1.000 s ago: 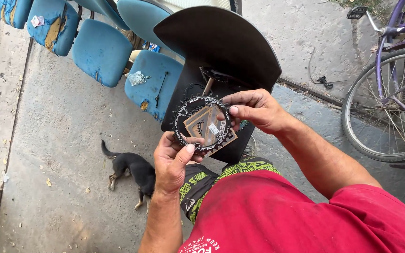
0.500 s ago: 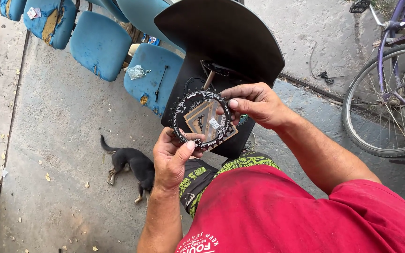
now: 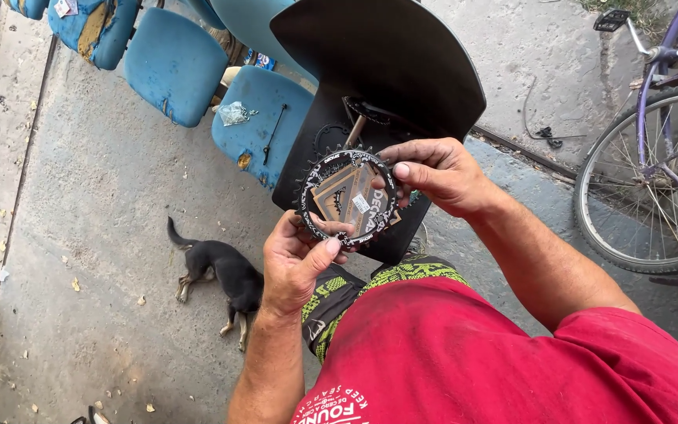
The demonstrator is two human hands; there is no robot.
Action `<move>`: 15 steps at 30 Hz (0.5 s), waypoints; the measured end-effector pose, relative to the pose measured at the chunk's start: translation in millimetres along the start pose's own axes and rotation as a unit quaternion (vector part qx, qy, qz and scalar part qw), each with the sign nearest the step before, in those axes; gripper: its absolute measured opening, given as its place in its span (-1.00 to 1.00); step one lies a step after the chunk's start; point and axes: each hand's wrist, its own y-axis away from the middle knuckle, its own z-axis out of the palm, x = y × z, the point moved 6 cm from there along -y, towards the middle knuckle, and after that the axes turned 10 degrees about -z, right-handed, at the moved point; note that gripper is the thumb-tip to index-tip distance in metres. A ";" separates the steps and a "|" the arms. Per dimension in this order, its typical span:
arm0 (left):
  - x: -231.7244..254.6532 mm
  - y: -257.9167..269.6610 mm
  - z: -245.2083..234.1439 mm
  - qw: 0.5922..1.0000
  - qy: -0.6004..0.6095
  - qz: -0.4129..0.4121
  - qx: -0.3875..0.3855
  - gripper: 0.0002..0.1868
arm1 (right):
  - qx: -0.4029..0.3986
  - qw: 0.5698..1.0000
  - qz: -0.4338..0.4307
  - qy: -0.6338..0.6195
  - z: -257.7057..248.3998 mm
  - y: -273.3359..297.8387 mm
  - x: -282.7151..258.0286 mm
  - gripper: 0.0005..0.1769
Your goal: Unboxing and inspecting bicycle chainrings and test-fitting them onto a crank arm.
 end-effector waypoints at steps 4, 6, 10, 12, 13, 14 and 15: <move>-1.6 0.6 0.3 1.000 -0.003 -0.003 -0.002 -0.69 | 0.002 1.000 -0.005 0.000 2.9 0.2 -3.5 -0.64; -4.0 0.8 -0.5 1.000 0.001 -0.009 0.000 -0.69 | 0.004 1.000 -0.003 0.000 0.9 1.8 -1.6 -0.64; -4.7 1.8 0.0 1.000 -0.006 -0.014 -0.001 -0.70 | 0.010 1.000 0.003 -0.005 -3.8 5.3 3.0 -0.64; -4.4 1.2 1.8 1.000 -0.008 -0.018 -0.002 -0.70 | 0.013 1.000 0.005 -0.004 -5.1 6.4 2.8 -0.64; -4.2 0.6 2.8 1.000 -0.007 -0.018 -0.002 -0.69 | 0.014 1.000 0.006 -0.005 -5.1 6.6 2.3 -0.64; -3.9 0.1 4.1 1.000 -0.005 -0.018 -0.003 -0.69 | 0.015 1.000 0.007 -0.005 -5.0 6.9 1.6 -0.64; -3.8 -0.4 4.7 1.000 -0.006 -0.019 -0.004 -0.69 | 0.016 1.000 0.006 -0.005 -4.3 6.6 0.2 -0.64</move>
